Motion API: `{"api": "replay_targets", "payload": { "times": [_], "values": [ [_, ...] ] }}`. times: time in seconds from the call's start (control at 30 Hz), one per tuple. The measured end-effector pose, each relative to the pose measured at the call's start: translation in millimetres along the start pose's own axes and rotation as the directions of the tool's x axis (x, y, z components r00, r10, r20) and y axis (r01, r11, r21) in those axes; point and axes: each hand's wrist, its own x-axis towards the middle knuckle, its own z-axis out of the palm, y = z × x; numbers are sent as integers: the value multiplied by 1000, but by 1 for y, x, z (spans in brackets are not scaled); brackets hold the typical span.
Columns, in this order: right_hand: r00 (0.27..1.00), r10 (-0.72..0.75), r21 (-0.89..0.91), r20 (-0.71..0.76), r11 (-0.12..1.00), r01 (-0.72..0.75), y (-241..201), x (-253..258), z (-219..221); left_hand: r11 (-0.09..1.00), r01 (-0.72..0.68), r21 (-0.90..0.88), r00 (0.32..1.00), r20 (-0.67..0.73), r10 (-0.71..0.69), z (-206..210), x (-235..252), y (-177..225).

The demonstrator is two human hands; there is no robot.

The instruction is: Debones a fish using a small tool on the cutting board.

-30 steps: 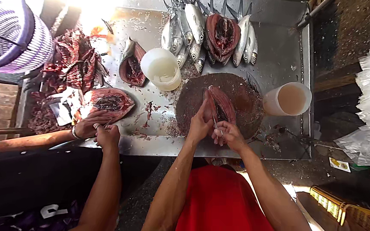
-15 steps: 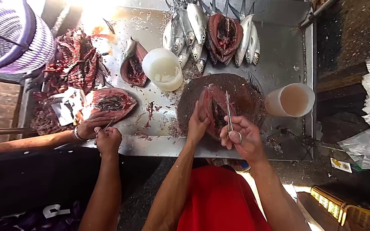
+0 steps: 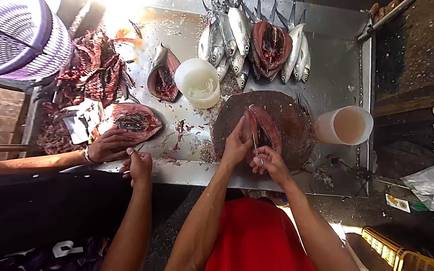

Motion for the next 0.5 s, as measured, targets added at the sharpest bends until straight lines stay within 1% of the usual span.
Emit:
{"api": "replay_targets", "payload": {
  "times": [0.07, 0.1, 0.13, 0.17, 0.2, 0.23, 0.27, 0.3, 0.33, 0.37, 0.4, 0.43, 0.47, 0.5],
  "values": [
    [1000, 18, 20, 0, 1000, -18, -5, 9, -4, 998, -12, 58, 1000, 9, 12, -1, 1, 0],
    [1000, 26, 112, -12, 993, -24, -8, 13, -5, 997, -13, 70, 1000, -4, 13, -1, 2, -1],
    [999, 24, 299, -38, 954, -12, -11, 15, -5, 998, -10, 54, 1000, -28, 11, 0, 3, -4],
    [998, 24, 526, -59, 850, 11, -15, 16, -3, 1000, -6, 6, 999, -50, 7, 1, 4, -8],
    [998, -7, 717, -57, 695, 46, -21, 15, -2, 998, 0, -63, 997, -71, -4, 2, 5, -11],
    [996, -74, 831, -40, 552, 74, -26, 14, -1, 994, 2, -110, 996, -93, -12, 4, 7, -13],
    [989, -145, 869, -22, 487, 91, -33, 11, -2, 990, 12, -141, 994, -107, -27, 7, 7, -16],
    [981, -192, 855, -22, 505, 118, -40, 6, -2, 984, 34, -176, 992, -115, -55, 10, 5, -18],
    [975, -219, 789, -42, 591, 167, -49, 1, -2, 973, 61, -222, 989, -119, -90, 11, 3, -20],
    [967, -243, 663, -81, 711, 234, -57, -4, -2, 961, 89, -263, 986, -112, -122, 10, 0, -21],
    [955, -275, 470, -111, 832, 295, -61, -10, -4, 947, 113, -301, 985, -93, -147, 10, -4, -20],
    [946, -303, 239, -116, 916, 323, -61, -18, -7, 939, 130, -318, 985, -63, -158, 10, -10, -19],
    [946, -310, 36, -95, 949, 315, -58, -27, -11, 940, 144, -311, 988, -17, -157, 10, -15, -18],
    [955, -289, -101, -71, 954, 281, -51, -36, -13, 942, 153, -297, 988, 22, -153, 11, -19, -17]
  ]
}}
